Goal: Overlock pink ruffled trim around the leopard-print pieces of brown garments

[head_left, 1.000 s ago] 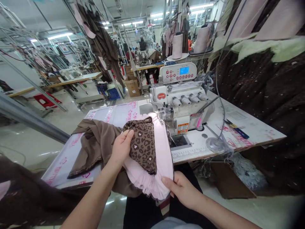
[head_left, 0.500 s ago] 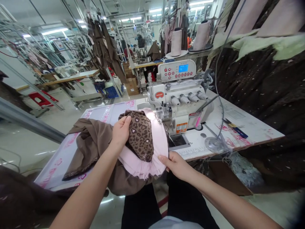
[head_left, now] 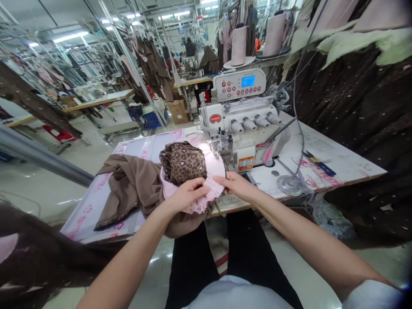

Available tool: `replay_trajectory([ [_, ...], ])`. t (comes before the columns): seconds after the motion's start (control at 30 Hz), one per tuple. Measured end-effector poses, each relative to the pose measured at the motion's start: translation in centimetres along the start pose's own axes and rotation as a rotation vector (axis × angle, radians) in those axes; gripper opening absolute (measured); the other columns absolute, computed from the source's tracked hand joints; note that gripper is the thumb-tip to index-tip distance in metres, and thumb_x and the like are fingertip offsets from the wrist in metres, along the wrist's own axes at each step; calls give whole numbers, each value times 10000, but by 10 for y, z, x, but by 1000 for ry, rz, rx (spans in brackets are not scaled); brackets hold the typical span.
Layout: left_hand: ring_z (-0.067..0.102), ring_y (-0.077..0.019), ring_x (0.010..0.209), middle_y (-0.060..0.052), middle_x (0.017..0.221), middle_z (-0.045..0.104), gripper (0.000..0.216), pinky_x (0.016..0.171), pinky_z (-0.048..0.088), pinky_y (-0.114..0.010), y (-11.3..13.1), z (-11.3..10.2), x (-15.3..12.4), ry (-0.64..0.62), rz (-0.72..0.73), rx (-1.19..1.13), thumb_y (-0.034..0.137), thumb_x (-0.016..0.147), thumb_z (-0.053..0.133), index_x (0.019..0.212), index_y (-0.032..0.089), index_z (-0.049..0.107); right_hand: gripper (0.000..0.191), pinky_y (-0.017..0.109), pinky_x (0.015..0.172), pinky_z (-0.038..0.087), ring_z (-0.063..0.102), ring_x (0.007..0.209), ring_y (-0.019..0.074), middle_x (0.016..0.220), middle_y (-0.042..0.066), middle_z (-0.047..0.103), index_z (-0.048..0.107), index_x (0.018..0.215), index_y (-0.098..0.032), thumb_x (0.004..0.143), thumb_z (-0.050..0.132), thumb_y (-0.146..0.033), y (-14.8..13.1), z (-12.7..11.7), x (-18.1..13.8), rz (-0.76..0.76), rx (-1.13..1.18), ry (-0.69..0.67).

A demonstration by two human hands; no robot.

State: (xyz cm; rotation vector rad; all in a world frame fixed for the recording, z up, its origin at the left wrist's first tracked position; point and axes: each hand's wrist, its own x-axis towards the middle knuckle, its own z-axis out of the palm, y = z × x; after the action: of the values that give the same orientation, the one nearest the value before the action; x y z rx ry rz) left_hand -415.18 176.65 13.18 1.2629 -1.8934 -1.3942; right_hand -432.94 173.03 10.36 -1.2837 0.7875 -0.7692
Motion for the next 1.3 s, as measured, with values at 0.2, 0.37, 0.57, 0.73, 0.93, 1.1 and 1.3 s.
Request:
replay_trajectory([
  [0.2,540,-117,557,-29,635,607,370,541,410,-202,28,29,-70,-410,-55,179,383,875,358,724,145,598,477,187,374,218,326,377,46,458,-36,439,493,596,-126,674,576,-589,15,22,-31,67,87,-32],
  [0.37,531,-117,666,-37,746,609,408,639,417,-186,15,65,-119,-387,-108,172,396,896,299,803,137,599,518,174,375,254,351,391,47,467,-22,443,519,597,-101,736,509,-601,50,66,-99,125,117,-292],
  [0.57,525,-118,695,-32,746,595,426,670,412,-199,-7,72,-120,-404,-216,-63,448,879,338,777,118,587,384,176,486,337,373,525,59,606,-17,485,582,747,-95,731,595,-478,54,73,-102,35,237,-167],
  [0.73,542,-149,772,-54,879,583,342,737,435,-269,-25,52,-82,-119,-173,-265,435,830,432,966,134,522,383,199,523,355,405,556,82,616,3,491,565,695,-93,785,527,-463,49,73,-100,-31,161,-112],
  [0.93,478,-289,1020,-168,1066,520,510,878,360,-413,-40,19,-12,794,-30,427,398,711,574,1104,103,440,386,199,498,319,345,507,73,547,-14,410,539,635,-102,842,459,-418,36,75,-107,-93,59,-88],
  [1.1,552,-216,672,-53,654,575,241,699,430,-346,-41,-9,-20,596,-107,465,360,784,453,731,149,558,383,190,439,242,284,470,56,529,-29,356,508,631,-110,861,433,-407,42,76,-106,-115,12,-62],
  [1.3,562,-200,759,-35,728,636,298,711,445,-296,-19,-34,-34,681,22,46,430,733,531,794,152,617,446,196,412,206,282,451,59,491,-32,338,438,578,-129,842,423,-488,51,67,-92,-45,-22,-34],
])
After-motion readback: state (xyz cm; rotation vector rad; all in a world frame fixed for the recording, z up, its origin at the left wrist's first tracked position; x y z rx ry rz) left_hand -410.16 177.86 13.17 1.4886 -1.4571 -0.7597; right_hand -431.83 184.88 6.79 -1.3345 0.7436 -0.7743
